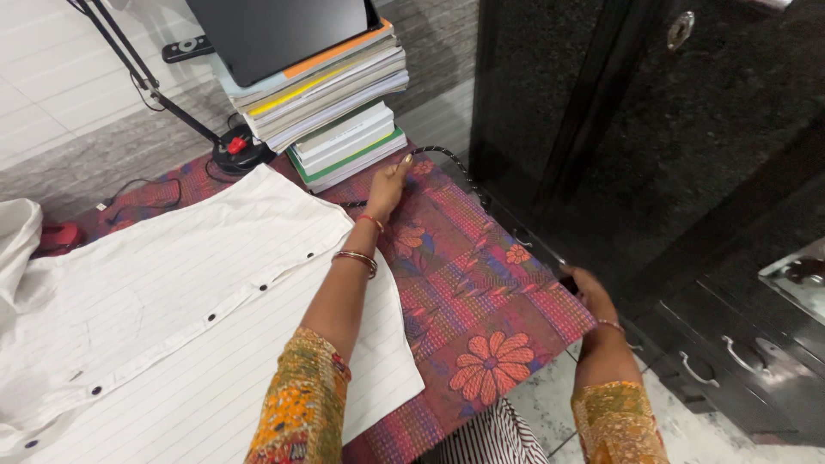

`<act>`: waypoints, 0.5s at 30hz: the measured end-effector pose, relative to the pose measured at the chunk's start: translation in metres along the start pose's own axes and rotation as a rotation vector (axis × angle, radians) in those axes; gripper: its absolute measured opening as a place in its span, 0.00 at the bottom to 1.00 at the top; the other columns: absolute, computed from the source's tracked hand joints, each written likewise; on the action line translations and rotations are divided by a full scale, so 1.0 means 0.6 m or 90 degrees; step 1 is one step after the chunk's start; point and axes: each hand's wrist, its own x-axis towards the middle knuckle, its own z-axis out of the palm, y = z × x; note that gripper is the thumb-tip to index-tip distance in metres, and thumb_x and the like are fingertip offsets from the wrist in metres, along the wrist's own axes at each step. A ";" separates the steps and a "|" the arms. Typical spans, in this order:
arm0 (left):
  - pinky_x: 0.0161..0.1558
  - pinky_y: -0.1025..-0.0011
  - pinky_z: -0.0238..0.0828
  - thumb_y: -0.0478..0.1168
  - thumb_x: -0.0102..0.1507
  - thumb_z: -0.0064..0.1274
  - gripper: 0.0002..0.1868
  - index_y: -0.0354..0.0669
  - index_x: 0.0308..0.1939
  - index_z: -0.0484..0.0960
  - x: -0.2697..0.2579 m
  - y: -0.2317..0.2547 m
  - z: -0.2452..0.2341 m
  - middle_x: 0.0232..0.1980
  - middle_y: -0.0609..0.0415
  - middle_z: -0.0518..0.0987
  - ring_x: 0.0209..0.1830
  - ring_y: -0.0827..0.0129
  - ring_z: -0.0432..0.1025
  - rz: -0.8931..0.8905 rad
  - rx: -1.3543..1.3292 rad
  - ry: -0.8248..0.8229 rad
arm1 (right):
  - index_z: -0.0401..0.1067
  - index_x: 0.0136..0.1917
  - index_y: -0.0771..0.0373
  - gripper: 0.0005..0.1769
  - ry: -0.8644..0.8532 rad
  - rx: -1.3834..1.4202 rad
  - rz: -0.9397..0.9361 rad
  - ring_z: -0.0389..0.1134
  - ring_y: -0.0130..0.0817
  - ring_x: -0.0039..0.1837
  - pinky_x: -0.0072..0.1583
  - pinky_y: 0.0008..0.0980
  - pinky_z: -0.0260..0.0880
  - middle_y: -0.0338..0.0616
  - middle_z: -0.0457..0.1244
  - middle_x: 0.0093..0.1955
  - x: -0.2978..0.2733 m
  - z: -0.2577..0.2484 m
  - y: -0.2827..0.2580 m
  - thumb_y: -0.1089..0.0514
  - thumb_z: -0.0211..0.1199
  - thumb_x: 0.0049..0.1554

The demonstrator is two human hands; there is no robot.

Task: The person irons a white long-sleeved shirt on a table. They smooth the fabric, use an iron to press the front and back, and flip the shirt to continue ironing.

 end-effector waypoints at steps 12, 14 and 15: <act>0.27 0.67 0.45 0.56 0.74 0.42 0.30 0.43 0.22 0.58 -0.020 -0.017 0.008 0.23 0.64 0.56 0.26 0.78 0.48 0.153 -0.099 0.251 | 0.68 0.55 0.60 0.26 -0.060 0.202 0.029 0.69 0.38 0.51 0.52 0.41 0.74 0.44 0.66 0.50 0.047 0.015 0.036 0.38 0.67 0.59; 0.26 0.67 0.44 0.55 0.73 0.42 0.30 0.44 0.22 0.57 -0.024 -0.016 0.011 0.23 0.65 0.56 0.26 0.78 0.47 0.145 -0.104 0.242 | 0.69 0.53 0.61 0.26 -0.059 0.274 -0.046 0.69 0.37 0.49 0.52 0.39 0.74 0.44 0.66 0.49 0.063 -0.006 -0.044 0.37 0.67 0.59; 0.26 0.67 0.43 0.55 0.73 0.43 0.29 0.44 0.22 0.57 -0.028 -0.014 0.011 0.23 0.65 0.56 0.26 0.78 0.47 0.143 -0.100 0.230 | 0.70 0.52 0.62 0.26 -0.079 0.303 -0.118 0.69 0.36 0.49 0.52 0.38 0.74 0.44 0.67 0.48 0.065 -0.013 -0.098 0.37 0.67 0.60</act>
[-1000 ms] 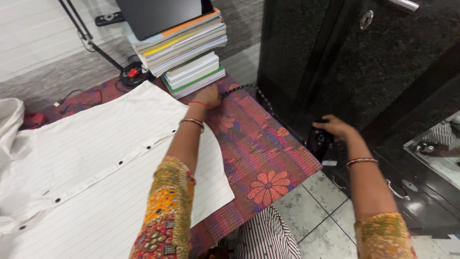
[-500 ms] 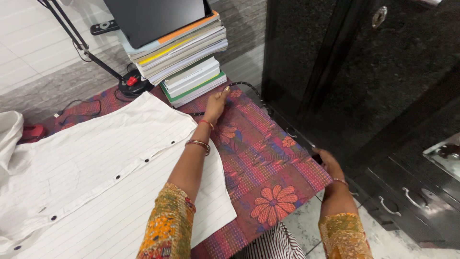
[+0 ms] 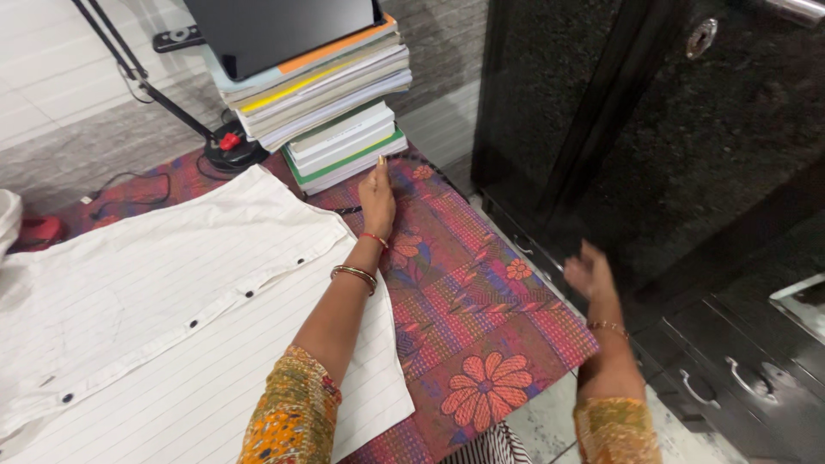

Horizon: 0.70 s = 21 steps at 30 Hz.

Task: The person irons a white long-sleeved shirt on a table. They smooth the fabric, use an iron to press the front and back, and flip the shirt to continue ironing.

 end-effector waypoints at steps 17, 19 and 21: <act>0.27 0.69 0.55 0.55 0.72 0.46 0.29 0.34 0.26 0.71 -0.014 0.033 0.005 0.23 0.60 0.59 0.26 0.80 0.54 0.067 0.112 -0.106 | 0.76 0.40 0.65 0.20 -0.413 -0.988 -0.627 0.70 0.40 0.39 0.45 0.41 0.69 0.51 0.69 0.36 -0.095 0.566 -0.123 0.46 0.74 0.49; 0.27 0.68 0.54 0.55 0.72 0.46 0.29 0.33 0.26 0.71 -0.015 0.033 0.007 0.22 0.58 0.58 0.26 0.79 0.53 0.057 0.110 -0.119 | 0.76 0.37 0.62 0.19 -0.441 -0.928 -0.697 0.68 0.32 0.34 0.40 0.38 0.67 0.47 0.66 0.30 -0.094 0.531 -0.150 0.44 0.74 0.46; 0.27 0.67 0.55 0.55 0.72 0.47 0.29 0.33 0.26 0.71 -0.014 0.033 0.007 0.22 0.56 0.58 0.25 0.78 0.53 0.052 0.120 -0.110 | 0.72 0.34 0.63 0.23 -0.378 -0.967 -0.655 0.62 0.32 0.31 0.38 0.39 0.62 0.47 0.62 0.27 -0.091 0.500 -0.173 0.41 0.74 0.50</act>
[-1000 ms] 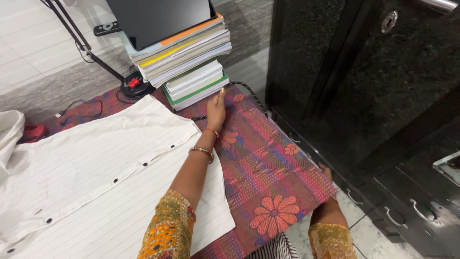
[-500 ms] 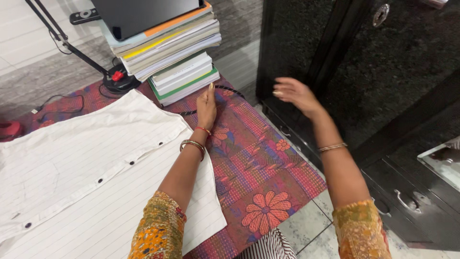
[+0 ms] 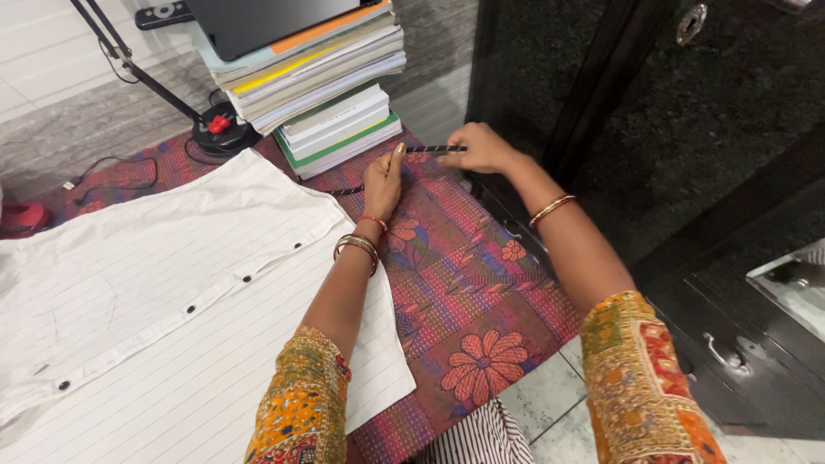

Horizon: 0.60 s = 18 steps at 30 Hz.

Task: The person irons a white long-sleeved shirt on a table. They smooth the fabric, use an iron to press the front and back, and flip the shirt to continue ironing.

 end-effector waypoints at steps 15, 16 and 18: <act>0.29 0.64 0.60 0.53 0.71 0.50 0.26 0.31 0.32 0.76 -0.005 0.007 -0.001 0.22 0.43 0.63 0.23 0.73 0.56 0.081 0.063 -0.021 | 0.67 0.28 0.63 0.40 -0.102 -0.049 0.252 0.53 0.32 0.28 0.35 0.42 0.56 0.43 0.53 0.22 -0.167 -0.093 -0.028 0.25 0.52 0.60; 0.29 0.64 0.60 0.53 0.71 0.50 0.26 0.30 0.32 0.76 -0.003 0.005 -0.001 0.22 0.42 0.64 0.23 0.72 0.56 0.087 0.068 -0.019 | 0.70 0.29 0.63 0.41 -0.083 -0.043 0.261 0.55 0.33 0.27 0.35 0.43 0.59 0.44 0.56 0.21 -0.181 -0.107 -0.027 0.25 0.49 0.60; 0.30 0.62 0.60 0.53 0.71 0.50 0.28 0.29 0.30 0.74 -0.001 -0.001 0.000 0.23 0.39 0.63 0.23 0.70 0.55 0.083 0.079 -0.021 | 0.72 0.31 0.68 0.43 -0.072 -0.066 0.288 0.55 0.36 0.27 0.36 0.45 0.59 0.50 0.55 0.22 -0.210 -0.131 -0.025 0.26 0.49 0.62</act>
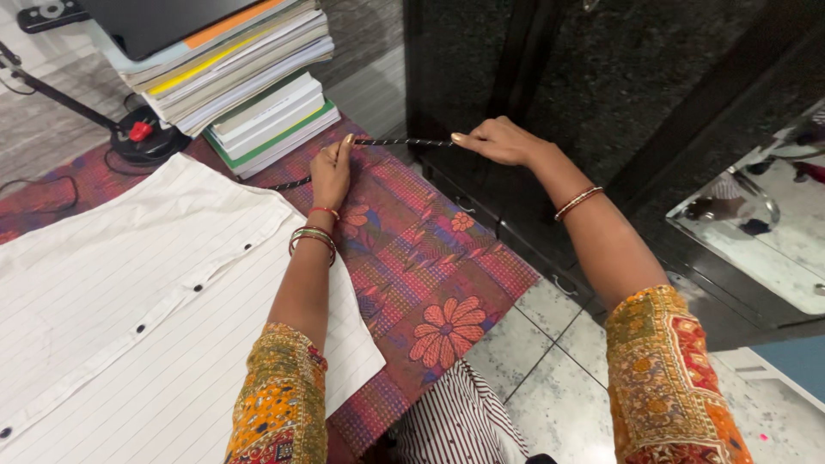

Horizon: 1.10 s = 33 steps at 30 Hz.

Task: The person irons a white long-sleeved shirt on a table. They smooth the fabric, use an iron to press the front and back, and flip the shirt to continue ironing.

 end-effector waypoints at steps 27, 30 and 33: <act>0.33 0.60 0.63 0.52 0.71 0.50 0.27 0.28 0.32 0.77 0.011 -0.025 0.002 0.26 0.37 0.71 0.24 0.62 0.59 -0.035 -0.027 0.191 | 0.79 0.43 0.64 0.28 0.278 -0.061 0.250 0.70 0.58 0.44 0.50 0.48 0.70 0.60 0.69 0.39 -0.317 0.060 0.479 0.35 0.63 0.58; 0.32 0.58 0.64 0.52 0.72 0.49 0.27 0.28 0.32 0.78 0.015 -0.040 0.007 0.25 0.37 0.72 0.24 0.56 0.61 -0.070 -0.036 0.223 | 0.78 0.45 0.65 0.28 0.324 0.018 0.287 0.70 0.58 0.45 0.51 0.50 0.68 0.62 0.68 0.40 -0.309 0.068 0.488 0.36 0.63 0.59; 0.38 0.56 0.64 0.51 0.74 0.48 0.25 0.30 0.36 0.79 0.020 -0.050 0.010 0.32 0.35 0.74 0.30 0.50 0.65 -0.075 0.021 0.158 | 0.75 0.39 0.72 0.33 0.326 0.026 0.284 0.69 0.57 0.42 0.49 0.52 0.68 0.62 0.66 0.36 -0.269 0.014 0.470 0.36 0.62 0.64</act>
